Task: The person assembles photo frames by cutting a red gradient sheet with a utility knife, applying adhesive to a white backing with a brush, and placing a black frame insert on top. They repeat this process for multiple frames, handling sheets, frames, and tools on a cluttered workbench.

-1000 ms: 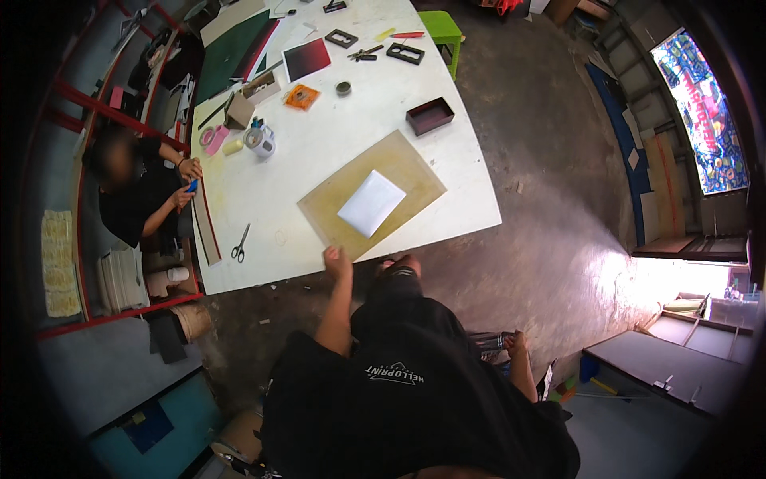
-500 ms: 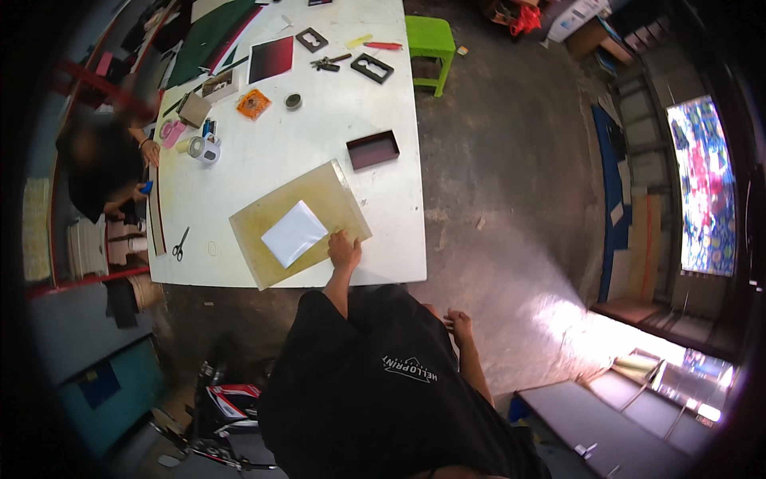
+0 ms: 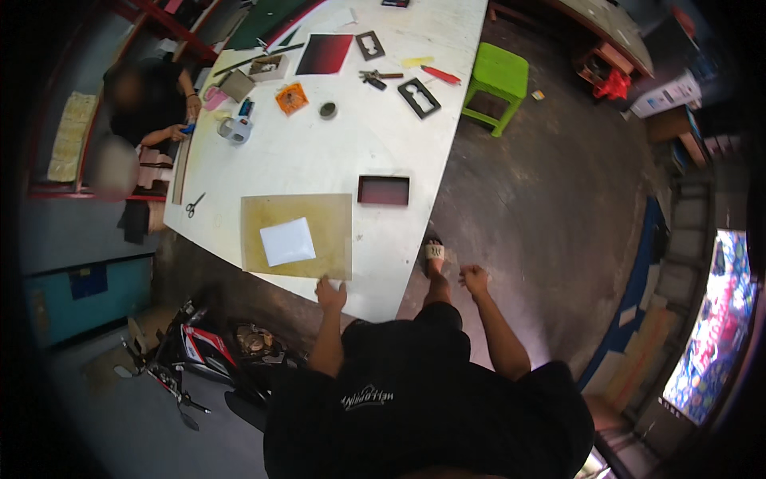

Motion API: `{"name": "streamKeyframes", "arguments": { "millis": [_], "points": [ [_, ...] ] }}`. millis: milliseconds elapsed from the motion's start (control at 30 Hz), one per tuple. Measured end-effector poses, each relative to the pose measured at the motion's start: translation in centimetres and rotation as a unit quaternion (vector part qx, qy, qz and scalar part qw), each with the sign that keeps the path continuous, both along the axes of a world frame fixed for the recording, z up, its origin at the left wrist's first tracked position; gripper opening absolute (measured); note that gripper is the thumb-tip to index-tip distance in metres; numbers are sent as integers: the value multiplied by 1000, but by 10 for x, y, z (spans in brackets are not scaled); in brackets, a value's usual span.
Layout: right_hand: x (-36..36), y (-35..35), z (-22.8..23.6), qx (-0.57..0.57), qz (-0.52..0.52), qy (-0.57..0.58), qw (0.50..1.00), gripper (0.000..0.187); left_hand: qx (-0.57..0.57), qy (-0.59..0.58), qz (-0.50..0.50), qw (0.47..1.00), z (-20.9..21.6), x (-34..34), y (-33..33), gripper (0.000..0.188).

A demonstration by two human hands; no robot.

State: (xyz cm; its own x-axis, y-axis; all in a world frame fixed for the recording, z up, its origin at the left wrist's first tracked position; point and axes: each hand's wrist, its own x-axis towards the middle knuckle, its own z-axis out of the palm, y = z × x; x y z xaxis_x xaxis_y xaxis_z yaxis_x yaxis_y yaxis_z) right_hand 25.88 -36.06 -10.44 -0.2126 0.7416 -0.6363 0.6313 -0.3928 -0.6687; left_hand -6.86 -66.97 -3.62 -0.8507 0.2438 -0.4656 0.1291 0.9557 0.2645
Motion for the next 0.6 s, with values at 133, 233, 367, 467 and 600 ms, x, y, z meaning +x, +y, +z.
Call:
{"name": "streamKeyframes", "arguments": {
  "millis": [133, 233, 367, 467, 600],
  "points": [
    [-162, 146, 11, 241, 183, -12, 953, 39, 38, 66, 41, 996, 9, 42, -43, 68],
    [-275, 232, 39, 264, 178, 37, 947, 53, 55, 101, 83, 990, 22, 82, -39, 59],
    [-369, 302, 47, 408, 217, -71, 884, 79, 40, 41, 194, 979, 38, 136, -38, 50],
    [-402, 307, 58, 400, 283, -139, 861, 83, -170, -87, 36, 981, 56, 205, -73, 40],
    [-402, 318, 60, 119, 166, 101, 974, 66, -62, -90, 123, 986, 67, 284, -134, 39]
  ]
}}
